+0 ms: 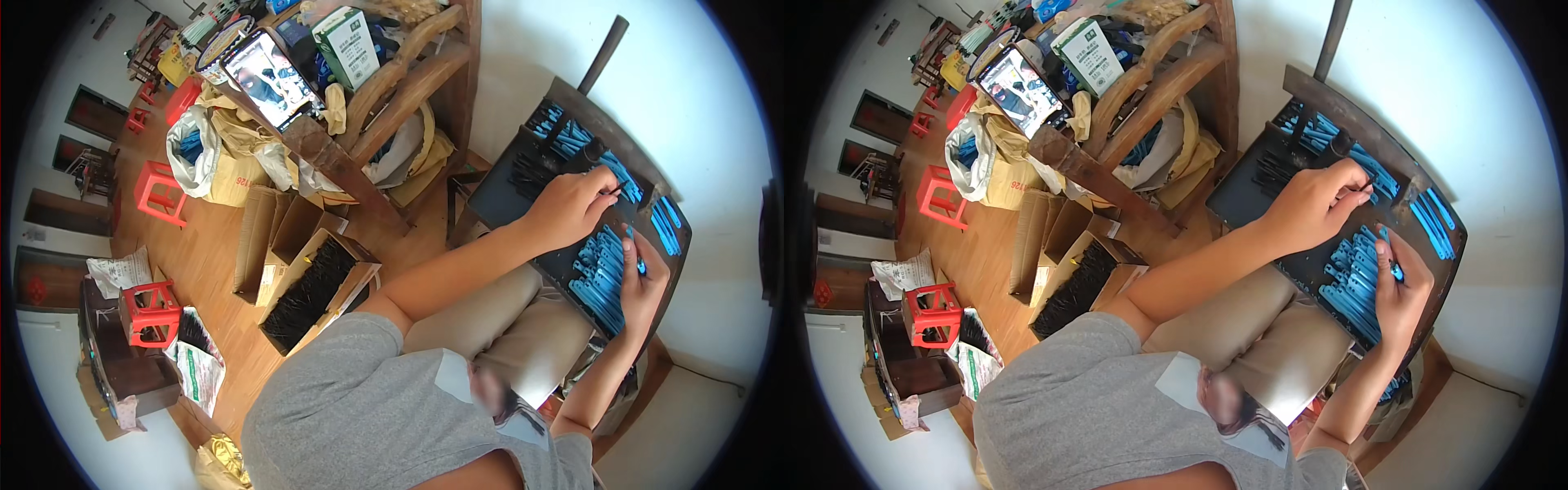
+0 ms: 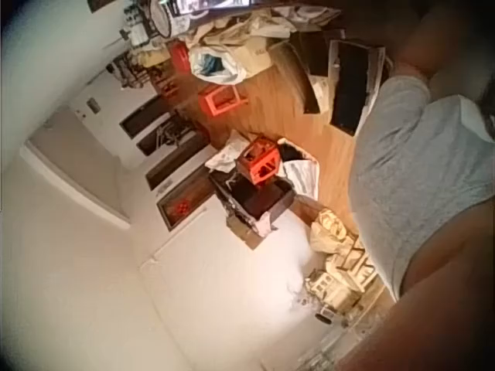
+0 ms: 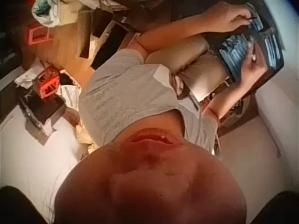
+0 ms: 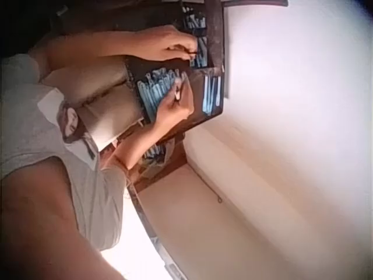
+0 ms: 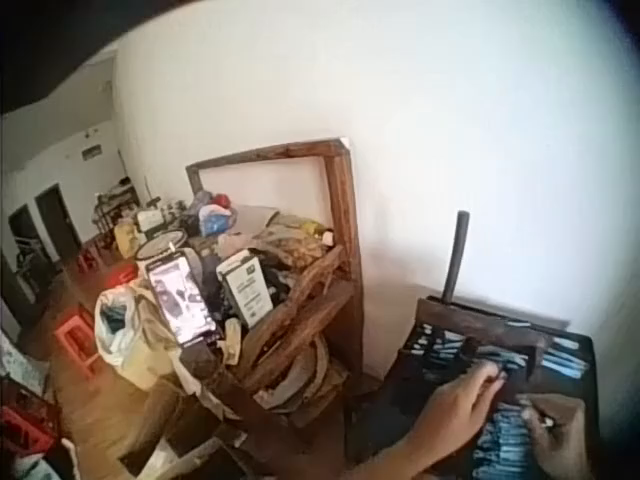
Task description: Assembling small black components onto blue plastic strips at a workstation.
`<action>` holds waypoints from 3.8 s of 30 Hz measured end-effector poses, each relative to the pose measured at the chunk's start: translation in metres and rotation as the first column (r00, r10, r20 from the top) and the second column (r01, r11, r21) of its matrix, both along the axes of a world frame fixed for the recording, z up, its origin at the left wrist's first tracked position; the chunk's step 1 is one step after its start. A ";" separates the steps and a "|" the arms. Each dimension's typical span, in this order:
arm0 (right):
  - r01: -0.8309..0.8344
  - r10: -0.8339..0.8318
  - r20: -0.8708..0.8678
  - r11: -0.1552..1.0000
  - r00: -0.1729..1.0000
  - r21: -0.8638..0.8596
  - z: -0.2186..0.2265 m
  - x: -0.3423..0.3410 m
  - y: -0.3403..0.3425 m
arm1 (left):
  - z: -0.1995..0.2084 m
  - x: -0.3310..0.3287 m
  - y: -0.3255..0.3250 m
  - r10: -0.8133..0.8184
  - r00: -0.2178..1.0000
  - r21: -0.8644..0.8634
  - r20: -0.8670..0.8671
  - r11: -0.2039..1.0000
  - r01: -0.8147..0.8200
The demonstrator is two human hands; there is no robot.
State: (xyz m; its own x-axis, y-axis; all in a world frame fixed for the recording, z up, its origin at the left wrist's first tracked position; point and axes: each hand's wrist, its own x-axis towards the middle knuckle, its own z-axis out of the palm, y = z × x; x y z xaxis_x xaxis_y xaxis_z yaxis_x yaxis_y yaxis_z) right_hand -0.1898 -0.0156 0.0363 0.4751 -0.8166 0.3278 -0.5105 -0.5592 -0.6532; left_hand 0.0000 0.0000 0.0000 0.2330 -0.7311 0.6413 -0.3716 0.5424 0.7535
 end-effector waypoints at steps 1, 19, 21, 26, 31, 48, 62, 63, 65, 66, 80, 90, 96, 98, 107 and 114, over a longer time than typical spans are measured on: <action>0.007 -0.007 0.003 1.000 1.000 -0.024 0.001 0.002 0.000 | 0.001 0.002 -0.001 -0.005 1.000 -0.026 0.007 1.000 0.005; 0.000 0.013 0.062 0.977 0.998 -0.212 -0.009 0.001 -0.003 | -0.008 -0.003 0.003 -0.070 0.997 -0.060 0.024 0.996 0.072; -0.033 0.053 0.082 0.973 0.995 -0.230 -0.009 -0.001 -0.005 | -0.008 -0.005 0.001 -0.135 0.989 -0.039 -0.061 0.990 0.133; -0.029 0.044 0.054 0.969 0.998 -0.247 -0.004 -0.007 -0.007 | -0.006 -0.012 0.002 -0.193 0.981 0.009 -0.019 0.981 0.193; 0.032 -0.012 0.072 0.962 0.997 -0.271 -0.003 -0.006 -0.011 | -0.004 -0.017 -0.001 -0.214 0.977 0.028 -0.023 0.976 0.214; -0.094 0.119 0.064 0.947 0.991 -0.307 -0.001 0.007 -0.031 | -0.001 -0.011 -0.005 -0.211 0.977 0.112 0.029 0.972 0.206; -0.069 0.092 0.081 0.965 0.992 -0.252 0.003 0.013 -0.026 | -0.005 -0.010 -0.006 -0.096 0.985 -0.057 0.142 0.993 0.105; -0.063 0.086 0.086 0.969 0.993 -0.241 0.002 0.012 -0.026 | -0.006 -0.010 -0.006 -0.098 0.982 -0.023 0.163 0.994 0.103; -0.050 0.073 0.089 0.971 0.993 -0.234 0.000 0.010 -0.027 | -0.007 -0.011 -0.007 -0.105 0.978 0.005 0.182 0.994 0.106; -0.052 0.073 0.079 0.971 0.994 -0.235 -0.001 0.009 -0.028 | -0.008 -0.012 -0.007 -0.103 0.980 -0.007 0.170 0.994 0.106; 0.014 0.003 0.114 0.989 0.993 -0.149 -0.005 0.016 -0.011 | -0.006 -0.010 0.011 -0.060 0.961 -0.024 0.270 0.997 0.069; -0.062 0.126 0.221 0.959 0.967 -0.275 -0.006 0.011 -0.003 | 0.066 0.002 0.118 -0.079 0.997 -0.121 0.019 0.989 0.081; -0.010 0.071 0.243 0.970 0.967 -0.243 -0.006 0.011 -0.001 | 0.105 0.000 0.151 -0.441 0.888 -0.367 -0.132 0.854 0.369; -0.041 0.104 0.261 0.971 0.960 -0.237 -0.005 0.010 -0.002 | 0.107 -0.003 0.151 -0.492 0.859 -0.396 -0.142 0.824 0.406; -0.053 0.114 0.270 0.973 0.956 -0.224 -0.009 0.007 -0.002 | 0.107 -0.017 0.160 -0.530 0.827 -0.429 -0.186 0.801 0.417; -0.027 0.113 0.322 0.966 0.940 -0.259 -0.010 0.005 -0.003 | 0.106 -0.014 0.160 -0.536 0.819 -0.427 -0.205 0.802 0.418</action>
